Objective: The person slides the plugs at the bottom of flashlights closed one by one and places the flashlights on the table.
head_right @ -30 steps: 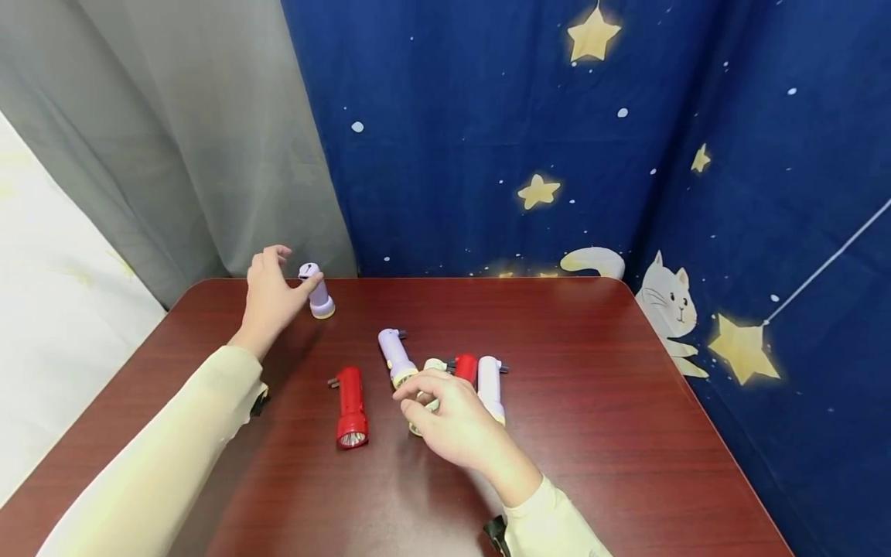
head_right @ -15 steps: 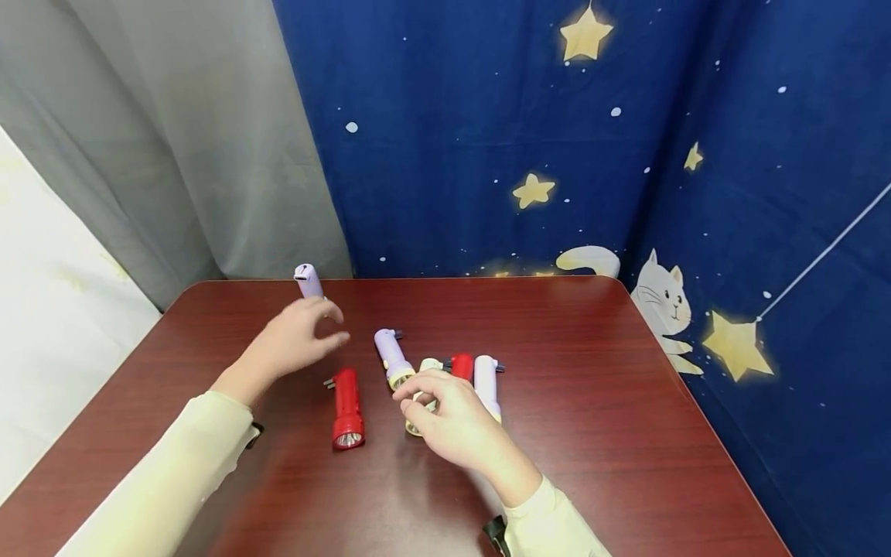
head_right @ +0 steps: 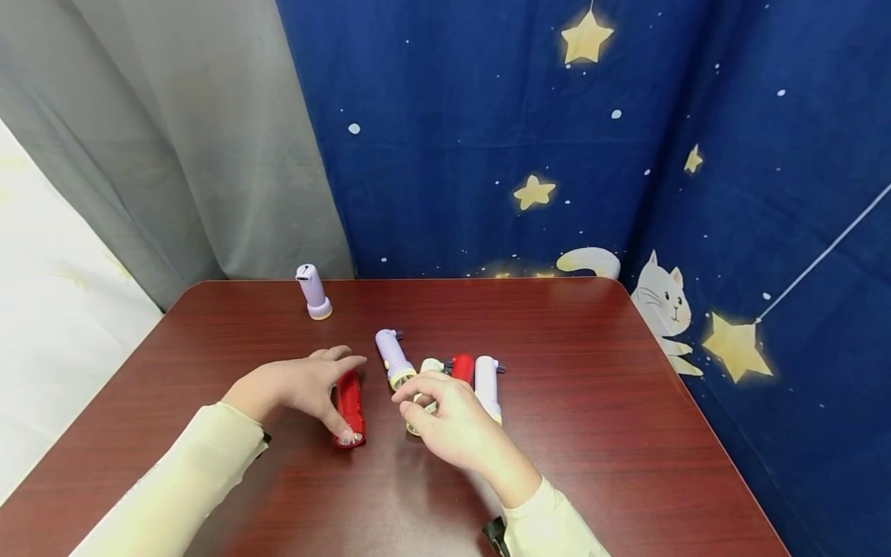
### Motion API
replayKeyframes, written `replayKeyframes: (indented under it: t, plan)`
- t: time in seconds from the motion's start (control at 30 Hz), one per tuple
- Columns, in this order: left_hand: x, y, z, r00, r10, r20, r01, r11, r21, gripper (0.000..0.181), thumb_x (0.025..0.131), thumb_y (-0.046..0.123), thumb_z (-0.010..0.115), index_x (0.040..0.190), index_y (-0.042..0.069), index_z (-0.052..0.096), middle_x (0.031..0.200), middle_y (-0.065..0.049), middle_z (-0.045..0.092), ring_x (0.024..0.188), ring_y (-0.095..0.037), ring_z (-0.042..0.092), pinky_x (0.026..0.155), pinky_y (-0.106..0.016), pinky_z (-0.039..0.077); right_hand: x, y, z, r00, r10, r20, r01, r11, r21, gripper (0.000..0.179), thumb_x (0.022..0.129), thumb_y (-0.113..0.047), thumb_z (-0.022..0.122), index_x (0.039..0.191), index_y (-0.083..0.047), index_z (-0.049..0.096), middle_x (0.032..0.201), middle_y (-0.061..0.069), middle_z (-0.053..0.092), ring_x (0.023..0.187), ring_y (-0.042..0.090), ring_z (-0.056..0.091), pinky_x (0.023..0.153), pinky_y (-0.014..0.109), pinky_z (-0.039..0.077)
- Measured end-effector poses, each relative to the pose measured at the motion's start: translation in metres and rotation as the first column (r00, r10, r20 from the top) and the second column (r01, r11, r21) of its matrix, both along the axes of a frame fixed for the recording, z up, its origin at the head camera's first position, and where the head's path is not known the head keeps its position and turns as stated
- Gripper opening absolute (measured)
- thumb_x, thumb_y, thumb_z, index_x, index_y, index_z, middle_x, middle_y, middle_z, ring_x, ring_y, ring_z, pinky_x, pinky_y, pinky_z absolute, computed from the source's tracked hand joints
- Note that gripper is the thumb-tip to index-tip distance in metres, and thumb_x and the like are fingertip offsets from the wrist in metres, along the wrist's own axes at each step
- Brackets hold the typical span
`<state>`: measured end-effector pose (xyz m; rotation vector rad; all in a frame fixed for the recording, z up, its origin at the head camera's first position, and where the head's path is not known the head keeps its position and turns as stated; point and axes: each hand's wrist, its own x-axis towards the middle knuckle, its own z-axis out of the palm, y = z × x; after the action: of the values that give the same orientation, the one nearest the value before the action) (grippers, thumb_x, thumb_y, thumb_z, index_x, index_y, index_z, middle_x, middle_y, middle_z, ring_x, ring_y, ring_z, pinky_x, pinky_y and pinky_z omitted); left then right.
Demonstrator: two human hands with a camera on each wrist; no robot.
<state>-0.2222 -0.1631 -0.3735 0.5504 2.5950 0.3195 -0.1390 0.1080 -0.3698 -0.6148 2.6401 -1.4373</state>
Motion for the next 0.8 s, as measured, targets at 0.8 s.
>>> replayKeyframes:
  t: [0.8]
  plan:
    - [0.000, 0.003, -0.011, 0.999, -0.036, -0.013, 0.036, 0.999, 0.021, 0.103, 0.063, 0.047, 0.094, 0.151, 0.012, 0.055, 0.127, -0.010, 0.062, 0.111, -0.023, 0.057, 0.084, -0.040, 0.060, 0.000, -0.005, -0.006, 1.000, 0.001, 0.020, 0.000, 1.000, -0.010, 0.020, 0.099, -0.011, 0.067, 0.108, -0.024, 0.079, 0.111, -0.003, 0.076, 0.088, 0.010, 0.061, 0.079, 0.023, 0.053]
